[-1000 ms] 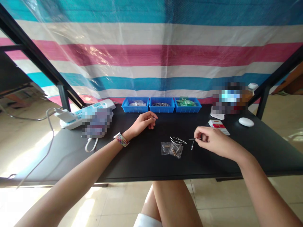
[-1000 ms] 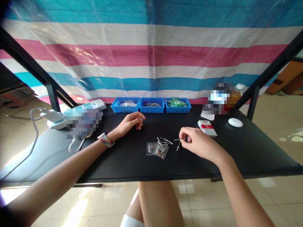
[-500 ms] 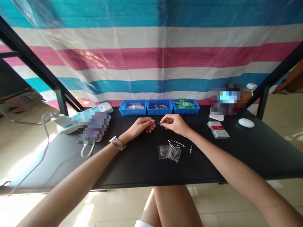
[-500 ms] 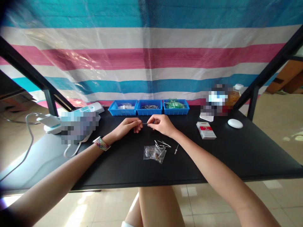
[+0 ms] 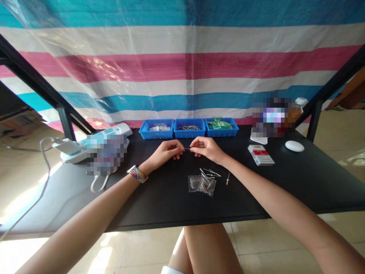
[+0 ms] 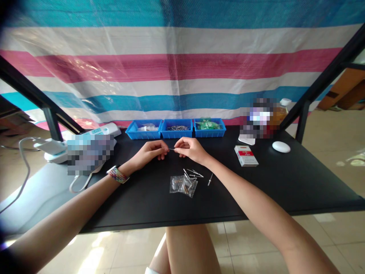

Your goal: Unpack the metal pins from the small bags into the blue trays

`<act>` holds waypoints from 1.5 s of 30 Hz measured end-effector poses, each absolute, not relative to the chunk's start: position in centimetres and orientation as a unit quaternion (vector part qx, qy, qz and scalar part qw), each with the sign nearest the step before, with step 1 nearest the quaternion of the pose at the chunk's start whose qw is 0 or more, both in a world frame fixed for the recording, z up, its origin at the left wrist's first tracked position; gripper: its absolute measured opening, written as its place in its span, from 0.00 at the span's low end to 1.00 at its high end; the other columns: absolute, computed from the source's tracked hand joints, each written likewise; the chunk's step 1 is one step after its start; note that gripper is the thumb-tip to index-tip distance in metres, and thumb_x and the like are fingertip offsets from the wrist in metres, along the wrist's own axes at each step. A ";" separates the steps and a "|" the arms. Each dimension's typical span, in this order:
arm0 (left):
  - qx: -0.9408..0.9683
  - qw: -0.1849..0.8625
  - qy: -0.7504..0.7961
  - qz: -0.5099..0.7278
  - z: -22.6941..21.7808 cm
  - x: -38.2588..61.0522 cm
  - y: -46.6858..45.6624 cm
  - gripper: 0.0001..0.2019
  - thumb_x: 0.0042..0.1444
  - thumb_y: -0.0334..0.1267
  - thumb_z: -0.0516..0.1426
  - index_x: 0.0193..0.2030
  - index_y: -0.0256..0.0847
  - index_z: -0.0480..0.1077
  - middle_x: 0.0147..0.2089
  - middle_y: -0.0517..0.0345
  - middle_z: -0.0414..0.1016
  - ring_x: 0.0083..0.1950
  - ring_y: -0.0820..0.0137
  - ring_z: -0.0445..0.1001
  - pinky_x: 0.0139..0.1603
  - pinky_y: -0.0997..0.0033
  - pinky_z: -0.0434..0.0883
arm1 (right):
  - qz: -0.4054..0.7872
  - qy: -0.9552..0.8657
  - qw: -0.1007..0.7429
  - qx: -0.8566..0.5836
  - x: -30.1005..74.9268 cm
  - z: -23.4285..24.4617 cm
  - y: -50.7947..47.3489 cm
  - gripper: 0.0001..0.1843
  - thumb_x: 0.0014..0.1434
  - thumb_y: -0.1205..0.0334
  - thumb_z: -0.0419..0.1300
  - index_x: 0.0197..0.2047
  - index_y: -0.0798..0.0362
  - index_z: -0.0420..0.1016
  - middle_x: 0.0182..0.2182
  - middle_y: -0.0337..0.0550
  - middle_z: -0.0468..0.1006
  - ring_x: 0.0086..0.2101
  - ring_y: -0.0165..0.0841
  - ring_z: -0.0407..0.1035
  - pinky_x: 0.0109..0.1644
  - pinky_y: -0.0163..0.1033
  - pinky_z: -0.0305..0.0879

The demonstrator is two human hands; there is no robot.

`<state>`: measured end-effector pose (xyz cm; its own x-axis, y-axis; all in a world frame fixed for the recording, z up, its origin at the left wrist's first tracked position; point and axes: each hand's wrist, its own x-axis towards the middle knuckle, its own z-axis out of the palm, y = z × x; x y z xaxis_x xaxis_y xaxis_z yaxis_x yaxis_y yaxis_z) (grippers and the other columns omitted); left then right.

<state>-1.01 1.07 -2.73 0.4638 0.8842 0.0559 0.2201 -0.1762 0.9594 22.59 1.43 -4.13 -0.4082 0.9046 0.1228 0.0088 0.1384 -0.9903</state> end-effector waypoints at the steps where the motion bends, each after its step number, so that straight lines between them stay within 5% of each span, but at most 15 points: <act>1: 0.691 0.504 0.399 0.331 -2.8 -1.0 1.1 0.17 0.58 0.51 0.65 0.38 0.37 0.76 0.33 0.57 0.77 0.30 0.72 0.74 0.31 0.74 0.69 | 0.548 -0.633 0.412 -0.360 22.6 -4.1 1.4 0.19 0.49 0.52 0.75 0.37 0.54 0.76 0.28 0.38 0.79 0.27 0.30 0.74 0.30 0.35 0.69; 24: 0.677 0.514 0.397 0.348 -2.7 -0.7 0.9 0.16 0.56 0.47 0.68 0.38 0.37 0.71 0.30 0.61 0.74 0.29 0.74 0.74 0.28 0.77 0.69 | 0.536 -0.611 0.466 -0.350 22.7 -3.0 1.4 0.15 0.50 0.53 0.73 0.32 0.53 0.74 0.28 0.40 0.79 0.25 0.30 0.74 0.30 0.35 0.72; 29: 0.650 0.539 0.392 0.365 -2.5 -0.7 0.8 0.15 0.60 0.48 0.64 0.41 0.38 0.70 0.32 0.59 0.75 0.29 0.72 0.76 0.28 0.75 0.69 | 0.503 -0.562 0.525 -0.394 23.8 -1.6 2.6 0.27 0.53 0.48 0.72 0.54 0.51 0.79 0.41 0.45 0.84 0.26 0.29 0.75 0.29 0.37 0.75; 31: 0.650 0.540 0.392 0.364 -2.6 -0.7 0.8 0.14 0.60 0.47 0.63 0.41 0.38 0.70 0.32 0.59 0.75 0.29 0.72 0.76 0.27 0.75 0.69 | 0.488 -0.560 0.523 -0.418 24.7 -1.4 3.0 0.34 0.54 0.47 0.71 0.61 0.50 0.77 0.38 0.43 0.84 0.23 0.28 0.72 0.26 0.35 0.72; 33: 0.653 0.540 0.390 0.361 -2.6 -0.8 0.8 0.13 0.59 0.46 0.63 0.41 0.38 0.70 0.32 0.59 0.75 0.29 0.72 0.75 0.28 0.75 0.69 | 0.476 -0.573 0.509 -0.432 25.9 -1.1 3.2 0.31 0.55 0.48 0.70 0.59 0.53 0.79 0.31 0.41 0.80 0.20 0.26 0.67 0.22 0.33 0.65; 36: 0.657 0.538 0.389 0.357 -2.8 -0.8 1.0 0.12 0.59 0.45 0.63 0.41 0.37 0.71 0.32 0.58 0.75 0.29 0.72 0.76 0.28 0.75 0.69 | 0.523 -0.649 0.364 -0.416 28.4 0.0 3.1 0.22 0.54 0.51 0.72 0.48 0.56 0.83 0.28 0.39 0.77 0.19 0.22 0.61 0.20 0.31 0.55; 40: 0.661 0.534 0.389 0.355 -2.8 -0.9 1.1 0.12 0.59 0.44 0.63 0.41 0.37 0.72 0.32 0.58 0.75 0.29 0.72 0.76 0.28 0.74 0.69 | 0.587 -0.742 -0.007 -0.322 30.9 2.5 1.8 0.20 0.52 0.54 0.74 0.45 0.57 0.84 0.26 0.34 0.74 0.21 0.23 0.59 0.25 0.31 0.53; 45: 0.667 0.536 0.385 0.345 -2.9 -1.0 1.1 0.11 0.58 0.43 0.63 0.41 0.37 0.72 0.32 0.58 0.75 0.29 0.72 0.74 0.29 0.75 0.68 | 0.539 -0.776 -0.133 -0.301 31.1 4.6 -1.2 0.14 0.53 0.56 0.71 0.40 0.56 0.85 0.19 0.29 0.63 0.22 0.25 0.56 0.29 0.33 0.53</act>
